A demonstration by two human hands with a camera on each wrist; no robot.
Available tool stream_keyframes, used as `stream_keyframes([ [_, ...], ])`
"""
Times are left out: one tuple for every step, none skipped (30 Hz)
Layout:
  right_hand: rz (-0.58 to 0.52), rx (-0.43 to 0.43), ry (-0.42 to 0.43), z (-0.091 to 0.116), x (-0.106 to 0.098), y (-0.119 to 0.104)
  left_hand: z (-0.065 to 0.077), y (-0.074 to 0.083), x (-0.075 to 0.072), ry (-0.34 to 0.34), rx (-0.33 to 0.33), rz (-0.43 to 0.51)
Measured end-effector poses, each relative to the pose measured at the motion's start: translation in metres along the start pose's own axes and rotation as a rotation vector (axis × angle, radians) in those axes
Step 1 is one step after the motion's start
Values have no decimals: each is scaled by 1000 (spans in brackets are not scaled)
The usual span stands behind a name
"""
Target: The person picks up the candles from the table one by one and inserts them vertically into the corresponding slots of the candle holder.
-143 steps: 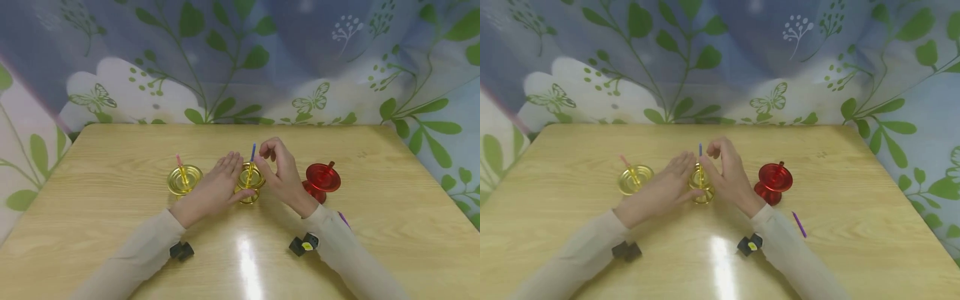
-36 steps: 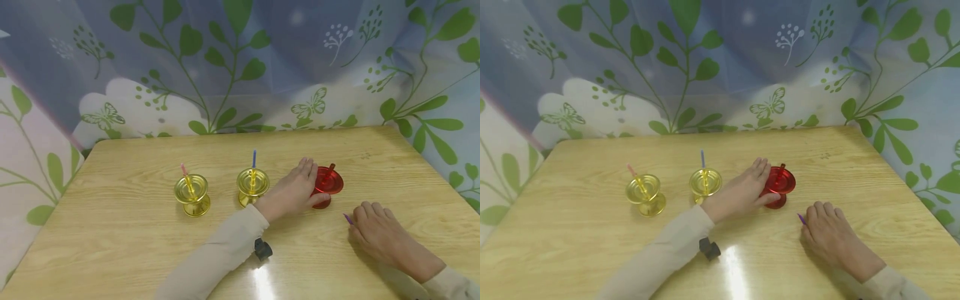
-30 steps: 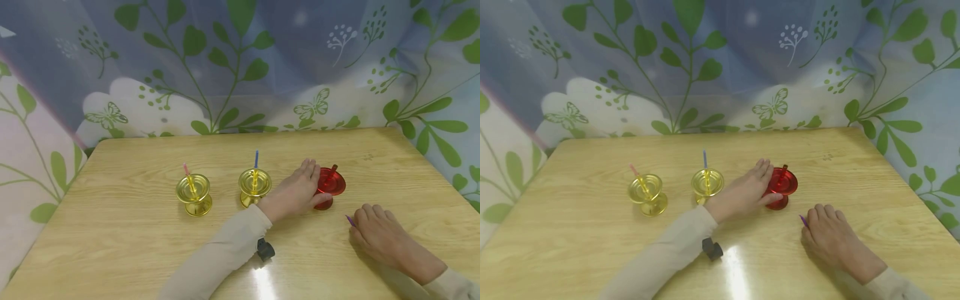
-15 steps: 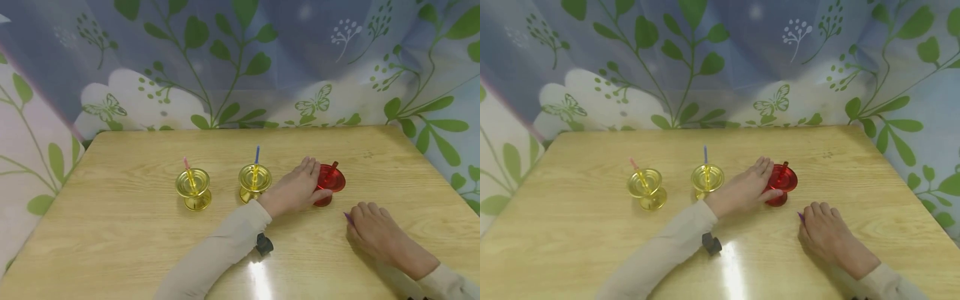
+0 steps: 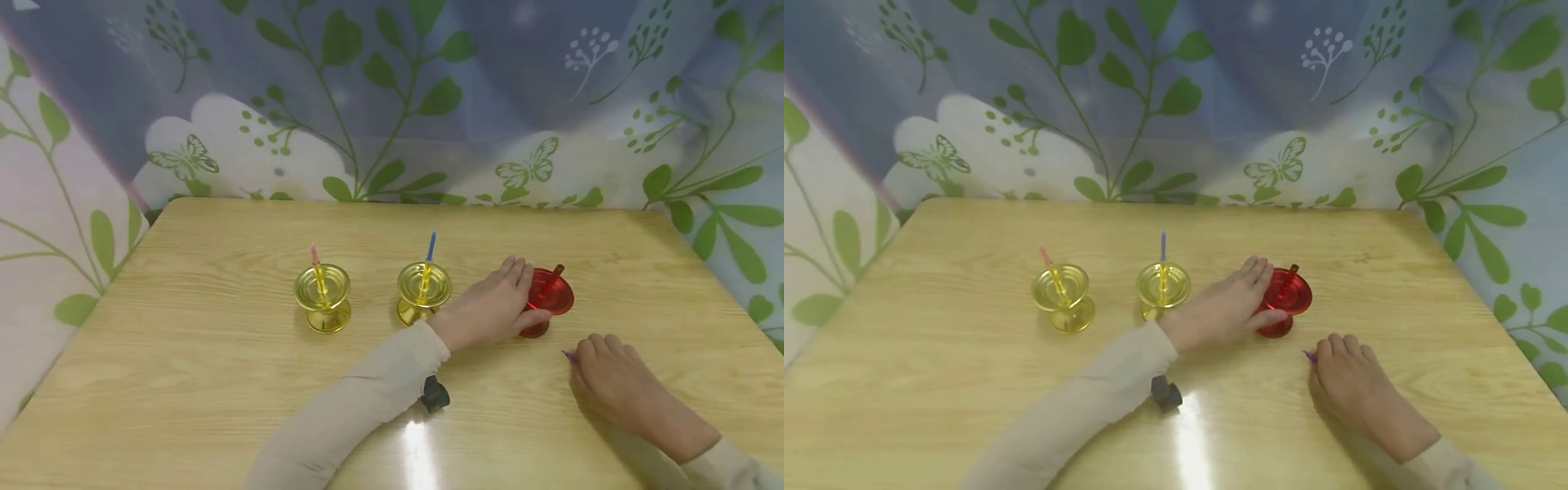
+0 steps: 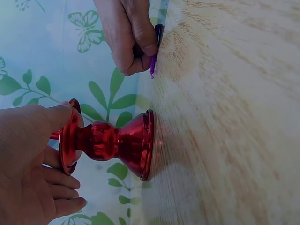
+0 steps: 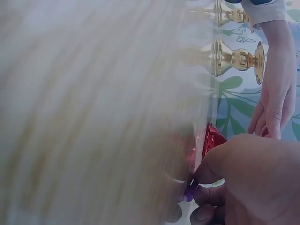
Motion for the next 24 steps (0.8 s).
stream_keyframes([
  [5,-3,21,0,0,0,0,0,0,5,2,7],
  [8,-5,39,0,0,1,0,0,0,10,4,8],
  [13,-15,61,0,0,1,0,0,0,13,4,9],
  [15,-23,79,0,0,2,0,0,0,13,2,11],
  [17,-30,92,0,0,2,0,0,0,13,3,6],
  [18,-40,106,0,0,2,-1,0,0,13,3,2],
  [17,-44,116,0,0,3,-1,-1,1,12,3,-1],
  [15,-45,131,-1,0,3,-1,-1,1,10,5,-3],
  [12,-46,144,-1,0,3,-2,-1,1,8,6,-3],
  [7,-41,155,-2,0,4,-2,-1,1,8,7,-2],
  [3,-40,167,-3,0,4,-2,-2,1,8,8,-3],
  [-2,-35,176,-4,-1,4,-2,-2,1,7,10,-4],
  [-5,-30,182,-5,-1,4,-2,-2,1,6,10,-1],
  [-8,-30,191,-5,-2,4,-2,-2,0,6,9,-1],
  [-11,-30,196,-5,-2,5,-2,-2,0,6,9,-4],
  [-14,-32,204,-5,-2,4,-2,-2,0,6,9,-7],
  [-14,-37,212,-5,-3,4,-2,-2,0,6,9,-11],
  [-14,-38,217,-5,-3,4,-2,-2,0,4,9,-14],
  [-15,-41,222,-5,-3,4,-2,-2,0,4,9,-15],
  [-18,-41,224,-5,-4,4,-2,-2,1,3,9,-19],
  [-20,-40,225,-5,-4,4,-2,-1,1,4,9,-20],
  [-22,-35,217,-5,-4,4,-2,-1,1,5,9,-19],
  [-24,-28,209,-5,-5,5,-2,-1,1,7,9,-19],
  [-26,-23,202,-4,-5,5,-1,0,1,9,10,-23],
])
Point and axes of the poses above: each hand's wrist, its own z-axis away from the middle knuckle, its own x-axis out of the palm, y = z × x, the point moved 3 cm from there along -z, towards the middle knuckle, and after that the axes turned 3 degrees about z, right-handed, at the moved point
